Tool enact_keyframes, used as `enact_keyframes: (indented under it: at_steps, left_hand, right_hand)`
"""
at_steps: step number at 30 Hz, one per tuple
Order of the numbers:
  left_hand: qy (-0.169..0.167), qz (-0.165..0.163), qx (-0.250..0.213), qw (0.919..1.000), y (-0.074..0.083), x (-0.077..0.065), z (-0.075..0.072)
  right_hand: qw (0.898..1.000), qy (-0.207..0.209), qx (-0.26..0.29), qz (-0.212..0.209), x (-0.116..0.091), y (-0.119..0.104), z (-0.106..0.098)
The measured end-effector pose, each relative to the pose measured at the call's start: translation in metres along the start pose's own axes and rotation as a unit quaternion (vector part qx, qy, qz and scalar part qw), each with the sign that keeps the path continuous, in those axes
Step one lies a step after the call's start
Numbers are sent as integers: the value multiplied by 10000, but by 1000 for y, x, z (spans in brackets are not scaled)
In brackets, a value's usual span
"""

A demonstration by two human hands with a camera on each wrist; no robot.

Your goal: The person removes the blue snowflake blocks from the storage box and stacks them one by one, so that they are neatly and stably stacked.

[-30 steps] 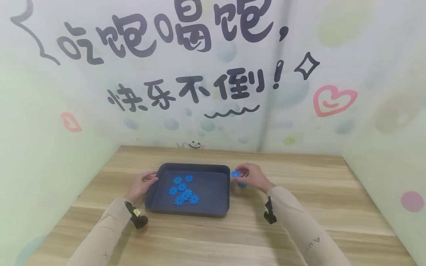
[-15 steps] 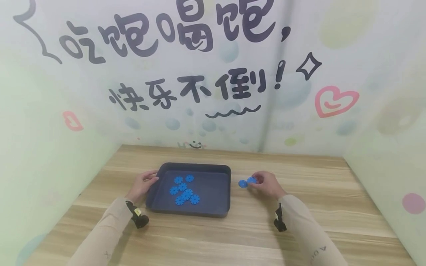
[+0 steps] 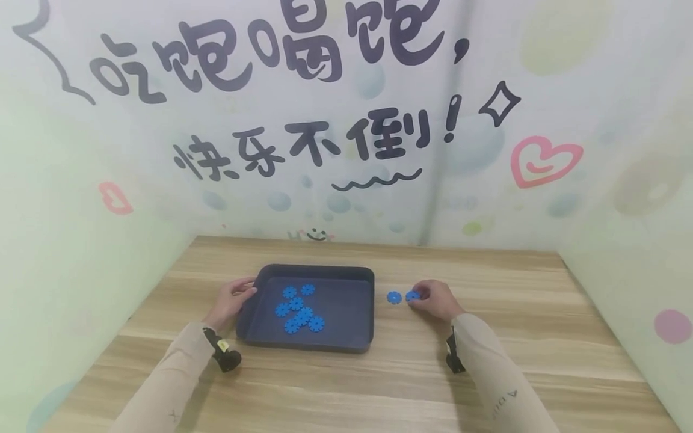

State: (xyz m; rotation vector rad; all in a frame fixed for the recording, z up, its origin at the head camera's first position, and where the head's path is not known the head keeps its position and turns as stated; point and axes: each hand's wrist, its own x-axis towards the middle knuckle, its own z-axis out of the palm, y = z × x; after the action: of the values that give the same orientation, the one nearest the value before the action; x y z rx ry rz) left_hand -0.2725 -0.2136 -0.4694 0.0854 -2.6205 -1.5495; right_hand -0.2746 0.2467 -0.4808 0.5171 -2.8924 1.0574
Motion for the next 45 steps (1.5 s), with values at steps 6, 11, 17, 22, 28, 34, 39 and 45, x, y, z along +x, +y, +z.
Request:
enact_keyframes:
  at_steps: [6, 11, 17, 22, 28, 34, 39, 45]
  left_hand:
    - [16, 89, -74, 9999, -1, -2, -2]
    - [34, 517, -420, 9978, -4, -4, -3]
    - [-3, 49, -93, 9999, 3, -5, -2]
    - [-32, -178, 148, 9997, 5, -4, -2]
    - [-11, -183, 174, 9997, 4, -3, -1]
    - [-29, -143, 140, 9998, 3, -2, -1]
    - [-41, -160, 142, 9998, 1, -2, -1]
    - [-46, -157, 136, 9998, 2, -3, -2]
  right_hand:
    - [9999, -134, 2, -32, 1, 0, -1]
    - [9999, -156, -42, -20, 1, 3, -1]
    - [9999, -160, -2, 24, 1, 5, -2]
    - [9997, -189, 51, 154, 2, 3, -2]
    - [9994, -211, 80, 264, 1, 1, -3]
    - [9994, -220, 55, 250, 0, 0, -4]
    - [9990, -257, 158, 317, 0, 0, -4]
    - [9993, -300, 75, 208, 1, 0, -5]
